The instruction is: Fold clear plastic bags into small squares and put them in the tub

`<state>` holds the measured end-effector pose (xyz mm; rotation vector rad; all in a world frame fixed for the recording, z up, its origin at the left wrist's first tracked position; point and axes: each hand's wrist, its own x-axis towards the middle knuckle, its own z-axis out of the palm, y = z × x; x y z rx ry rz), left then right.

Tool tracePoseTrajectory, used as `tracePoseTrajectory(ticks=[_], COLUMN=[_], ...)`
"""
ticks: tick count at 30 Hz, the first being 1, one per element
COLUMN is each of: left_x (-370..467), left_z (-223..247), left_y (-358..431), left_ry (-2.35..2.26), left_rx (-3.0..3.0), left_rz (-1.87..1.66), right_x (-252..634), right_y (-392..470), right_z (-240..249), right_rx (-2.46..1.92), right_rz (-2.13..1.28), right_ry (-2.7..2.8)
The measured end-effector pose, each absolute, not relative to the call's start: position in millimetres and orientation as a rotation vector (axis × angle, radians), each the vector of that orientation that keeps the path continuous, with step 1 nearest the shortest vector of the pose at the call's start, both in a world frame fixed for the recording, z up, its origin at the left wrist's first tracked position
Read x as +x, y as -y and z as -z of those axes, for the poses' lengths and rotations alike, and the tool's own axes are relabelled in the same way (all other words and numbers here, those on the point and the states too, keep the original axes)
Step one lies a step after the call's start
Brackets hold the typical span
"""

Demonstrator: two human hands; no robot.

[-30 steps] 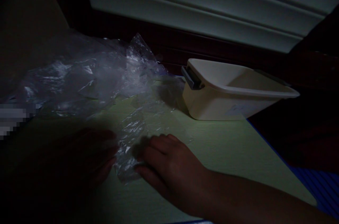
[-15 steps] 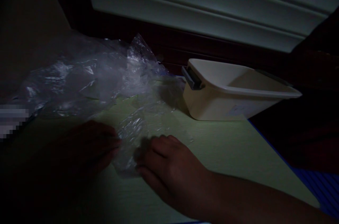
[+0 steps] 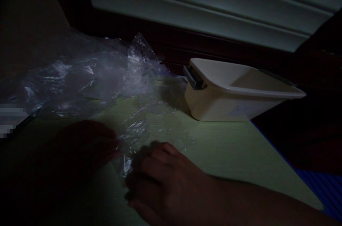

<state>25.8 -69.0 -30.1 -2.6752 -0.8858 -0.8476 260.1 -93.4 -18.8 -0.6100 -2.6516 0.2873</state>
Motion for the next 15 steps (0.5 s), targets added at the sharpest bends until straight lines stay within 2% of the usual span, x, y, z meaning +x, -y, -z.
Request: tracePoseTrajectory(ticks=[6, 15], left_x=[34.1, 23.7], left_z=[28.3, 43.0], left_y=[76.0, 80.7], left_ry=[0.587, 0.687], left_rx=[-2.677, -2.738], left_rz=[0.867, 0.864], right_x=[261.6, 260.4], right_y=[91.9, 92.4], right_z=[20.0, 19.2], right_rx=[-0.61, -0.611], right_rz=[-0.267, -0.262], right_ry=[2.688, 2.676])
